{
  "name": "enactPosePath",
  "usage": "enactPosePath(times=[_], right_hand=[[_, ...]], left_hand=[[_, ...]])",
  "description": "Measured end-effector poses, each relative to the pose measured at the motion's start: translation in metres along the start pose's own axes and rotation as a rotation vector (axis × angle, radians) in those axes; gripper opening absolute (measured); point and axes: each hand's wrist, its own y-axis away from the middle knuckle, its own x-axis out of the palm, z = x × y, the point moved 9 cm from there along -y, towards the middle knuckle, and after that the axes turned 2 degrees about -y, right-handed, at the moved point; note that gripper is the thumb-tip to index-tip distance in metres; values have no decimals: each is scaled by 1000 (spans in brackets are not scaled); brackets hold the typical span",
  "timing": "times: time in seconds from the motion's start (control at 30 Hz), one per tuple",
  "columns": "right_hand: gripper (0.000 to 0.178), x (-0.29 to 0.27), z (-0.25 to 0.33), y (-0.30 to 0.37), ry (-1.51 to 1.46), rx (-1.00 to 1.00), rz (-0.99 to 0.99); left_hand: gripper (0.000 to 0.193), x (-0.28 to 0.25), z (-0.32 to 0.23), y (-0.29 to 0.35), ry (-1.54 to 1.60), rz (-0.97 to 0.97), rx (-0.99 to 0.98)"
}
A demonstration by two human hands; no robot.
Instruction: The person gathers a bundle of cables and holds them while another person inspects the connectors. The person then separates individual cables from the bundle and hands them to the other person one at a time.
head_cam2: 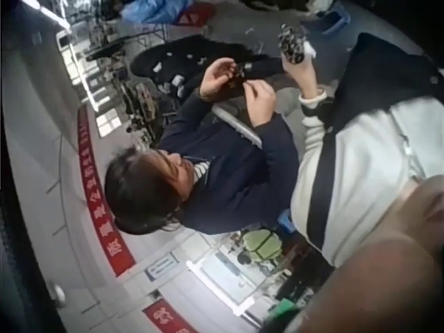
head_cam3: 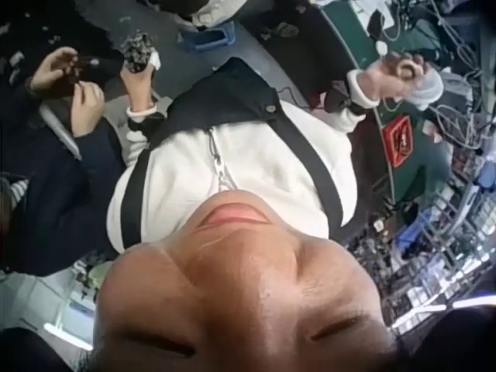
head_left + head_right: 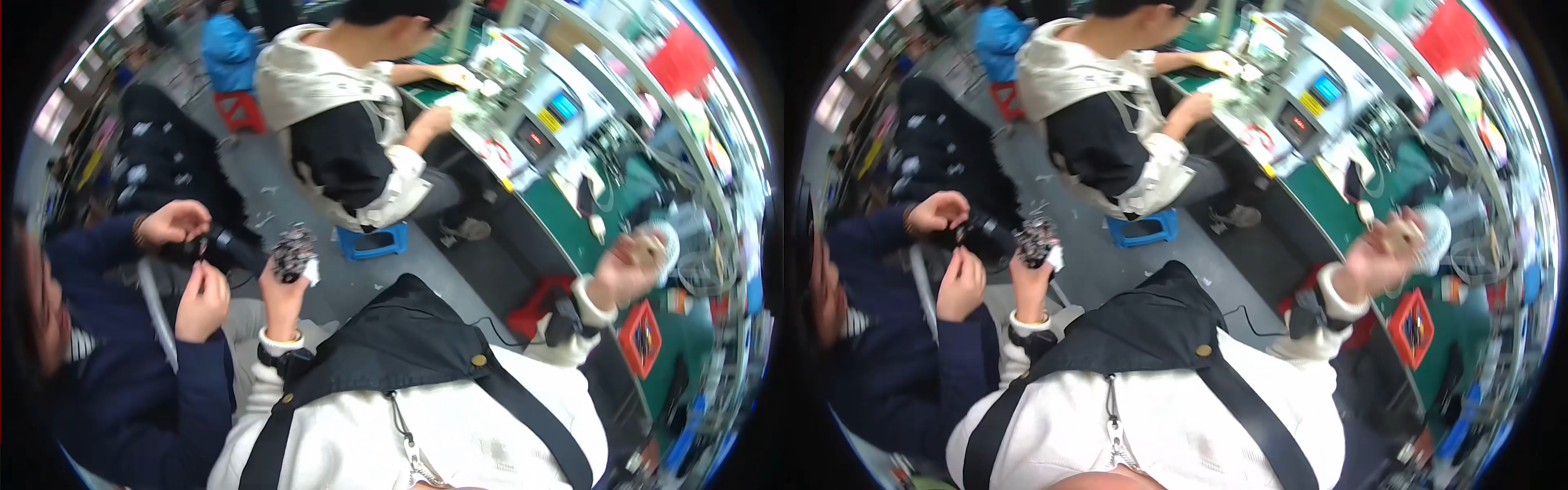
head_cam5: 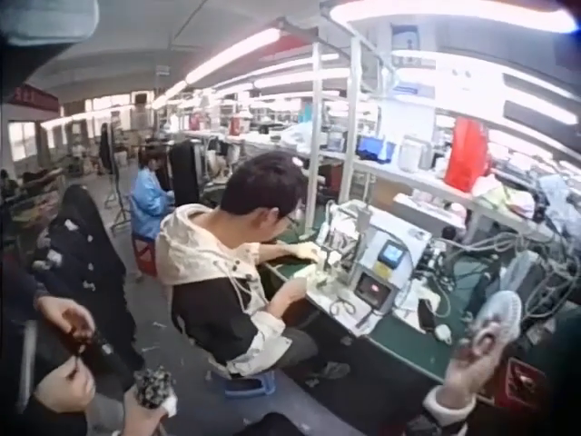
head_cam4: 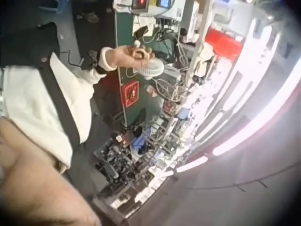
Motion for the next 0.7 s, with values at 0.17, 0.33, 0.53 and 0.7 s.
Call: enactPosePath(times=[0.17,0.33,0.53,0.7], right_hand=[[12,-202,-110,-21,23,554,-310],[27,-363,-179,-46,-73,723,-775],[22,-404,-248,-138,213,849,-676],[16,-457,-296,-272,947,803,-35]], left_hand=[[23,14,6,-2,-10,-23,-49],[23,30,-1,-12,-59,-69,22],[23,21,5,-14,-121,-256,-15],[31,41,12,-32,-184,-289,-65]])
